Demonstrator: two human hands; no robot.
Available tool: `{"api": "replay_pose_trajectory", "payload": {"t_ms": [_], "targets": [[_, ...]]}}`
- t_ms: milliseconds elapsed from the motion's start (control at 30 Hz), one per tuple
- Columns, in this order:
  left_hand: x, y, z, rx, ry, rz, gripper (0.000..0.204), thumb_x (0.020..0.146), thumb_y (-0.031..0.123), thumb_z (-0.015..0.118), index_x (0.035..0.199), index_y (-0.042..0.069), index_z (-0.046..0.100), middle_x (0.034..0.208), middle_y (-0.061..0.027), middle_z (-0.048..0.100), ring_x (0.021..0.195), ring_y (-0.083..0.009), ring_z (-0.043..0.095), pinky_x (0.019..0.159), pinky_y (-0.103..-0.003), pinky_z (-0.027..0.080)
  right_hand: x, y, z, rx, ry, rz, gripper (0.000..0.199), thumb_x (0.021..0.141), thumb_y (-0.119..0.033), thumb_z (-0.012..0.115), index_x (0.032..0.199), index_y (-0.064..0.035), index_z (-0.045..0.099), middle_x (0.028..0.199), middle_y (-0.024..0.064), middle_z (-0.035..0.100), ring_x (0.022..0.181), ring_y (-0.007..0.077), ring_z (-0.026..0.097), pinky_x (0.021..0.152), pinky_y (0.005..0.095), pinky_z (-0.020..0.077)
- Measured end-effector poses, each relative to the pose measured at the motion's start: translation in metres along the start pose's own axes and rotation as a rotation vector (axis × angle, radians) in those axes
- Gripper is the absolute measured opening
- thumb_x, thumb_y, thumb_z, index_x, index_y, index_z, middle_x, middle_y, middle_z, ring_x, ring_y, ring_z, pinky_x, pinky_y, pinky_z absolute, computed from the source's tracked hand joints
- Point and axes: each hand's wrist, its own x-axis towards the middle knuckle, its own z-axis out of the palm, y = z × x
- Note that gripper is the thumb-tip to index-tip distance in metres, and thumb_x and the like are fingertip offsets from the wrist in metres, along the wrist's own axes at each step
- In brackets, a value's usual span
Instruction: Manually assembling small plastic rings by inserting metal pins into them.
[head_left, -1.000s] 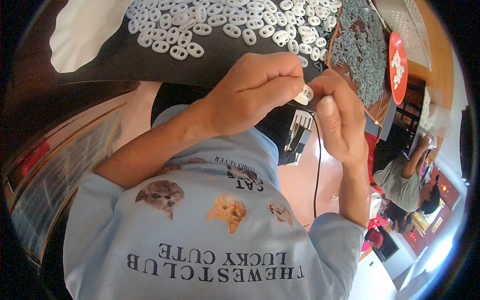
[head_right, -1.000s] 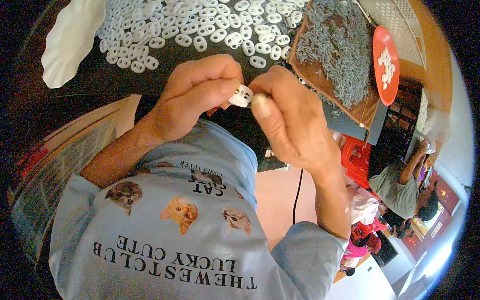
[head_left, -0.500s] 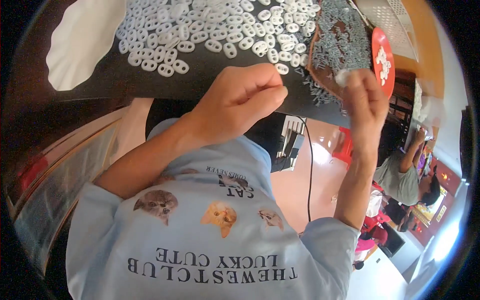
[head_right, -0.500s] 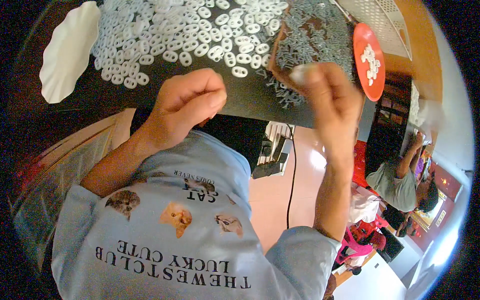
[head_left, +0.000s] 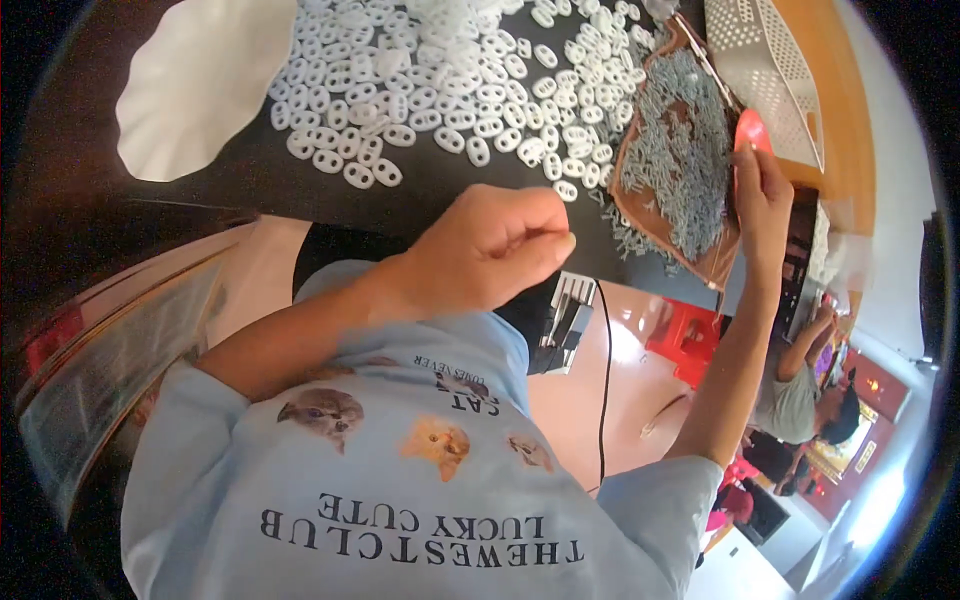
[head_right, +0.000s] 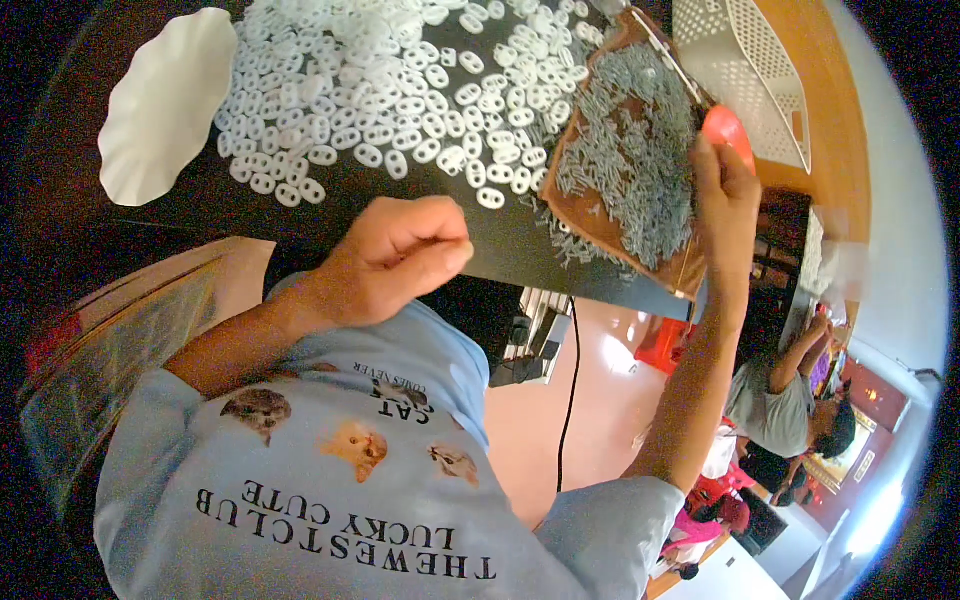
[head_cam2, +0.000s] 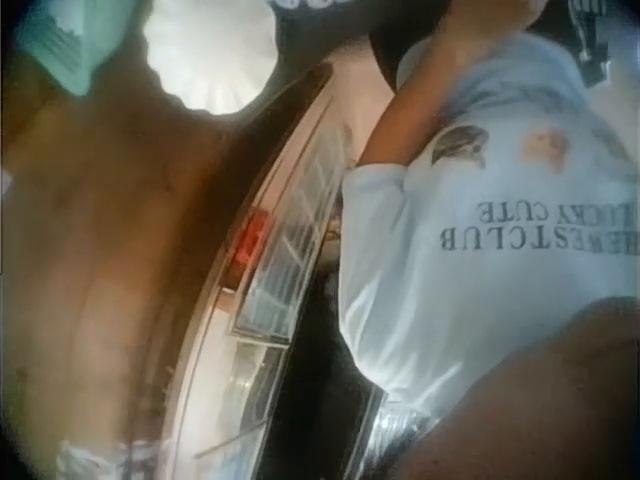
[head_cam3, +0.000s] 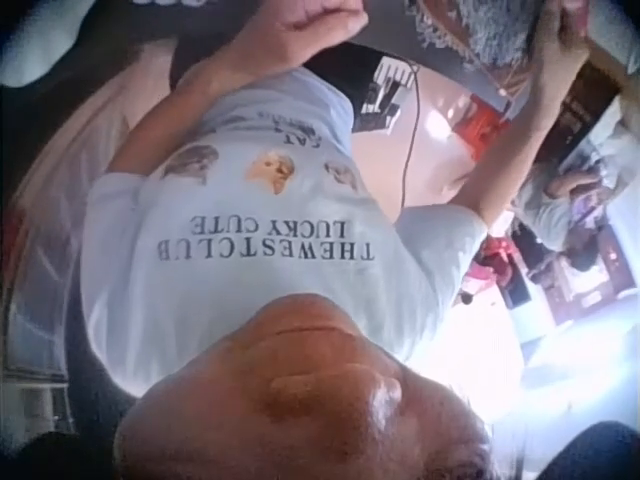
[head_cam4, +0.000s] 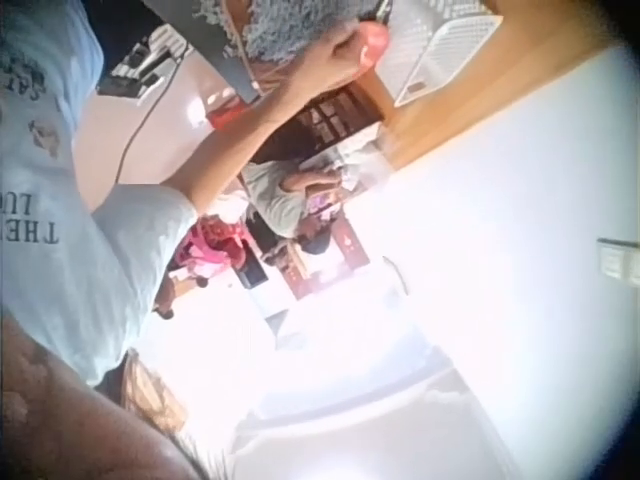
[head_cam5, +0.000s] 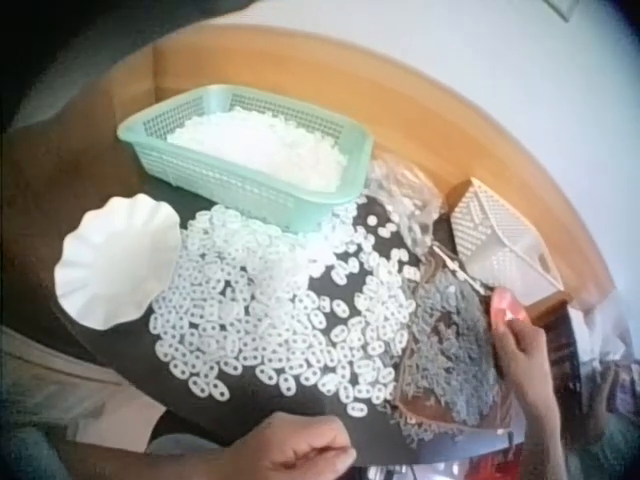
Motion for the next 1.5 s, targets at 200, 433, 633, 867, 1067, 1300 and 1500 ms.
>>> {"api": "replay_pose_trajectory", "payload": {"t_ms": [200,433,633,867,1067,1300,1500], "targets": [[0.000,0.000,0.001,-0.001,0.014,0.021,0.015,0.087,0.008,0.053,0.074,0.001,0.049,0.060,-0.0011,0.044,0.054,-0.0065,0.040,0.048,-0.026,0.034,0.039,-0.087,0.070,-0.065,-0.098,-0.625,0.018,0.089,-0.013,0.054,0.102,-0.0010,0.058,0.084,0.0088,0.057,0.070,0.0151,0.052,0.063,0.0295,0.0422],[0.001,0.005,0.001,0.000,0.028,0.061,0.014,0.085,0.007,0.055,0.074,0.001,0.049,0.058,-0.0020,0.043,0.053,-0.0070,0.040,0.047,-0.026,0.033,0.077,-0.115,0.116,-0.262,-0.084,-0.739,0.018,0.083,-0.010,0.058,0.101,-0.0107,0.061,0.087,0.0103,0.054,0.075,0.0294,0.058,0.064,0.0359,0.0463],[0.002,0.002,-0.004,0.000,-0.016,0.049,0.014,0.085,0.008,0.056,0.075,0.001,0.050,0.058,-0.0041,0.044,0.050,-0.0111,0.041,0.046,-0.029,0.034,0.054,-0.128,0.102,-0.245,-0.135,-0.782,0.017,0.081,-0.008,0.060,0.098,-0.0075,0.062,0.084,0.0094,0.054,0.070,0.0282,0.058,0.060,0.0357,0.0467],[0.005,0.003,-0.004,0.024,0.028,0.127,0.013,0.082,0.007,0.056,0.073,-0.001,0.051,0.057,-0.0128,0.050,0.048,-0.0220,0.049,0.046,-0.034,0.038,0.042,-0.140,0.115,-0.327,-0.225,-0.888,0.014,0.079,-0.007,0.060,0.093,-0.0070,0.060,0.085,0.0086,0.055,0.069,0.0292,0.059,0.057,0.0361,0.0480],[0.004,0.001,-0.003,0.024,0.031,0.149,0.012,0.083,0.008,0.056,0.075,0.000,0.051,0.058,-0.0102,0.048,0.049,-0.0187,0.046,0.046,-0.032,0.036,0.038,-0.141,0.119,-0.341,-0.207,-0.908,0.011,0.079,-0.006,0.060,0.090,-0.0051,0.059,0.083,0.0106,0.055,0.067,0.0314,0.058,0.057,0.0370,0.0477],[0.001,-0.001,-0.006,-0.014,0.017,0.100,0.021,0.091,0.018,0.048,0.078,0.002,0.050,0.062,-0.0039,0.047,0.055,-0.0096,0.043,0.050,-0.028,0.036,-0.005,-0.146,0.083,0.206,-0.352,-0.465,0.003,0.085,-0.003,0.056,0.086,0.0002,0.056,0.071,0.0018,0.048,0.062,0.0089,0.045,0.055,0.0237,0.0356],[0.004,0.009,-0.004,-0.422,0.143,-0.097,0.031,0.098,0.032,0.035,0.089,0.005,0.050,0.068,0.0019,0.044,0.057,-0.0040,0.036,0.050,-0.019,0.031,-0.064,-0.136,0.067,0.642,-0.529,-0.303,0.003,0.087,0.002,0.052,0.090,-0.0004,0.053,0.081,0.0010,0.047,0.070,0.0062,0.044,0.064,0.0193,0.0354]]}}
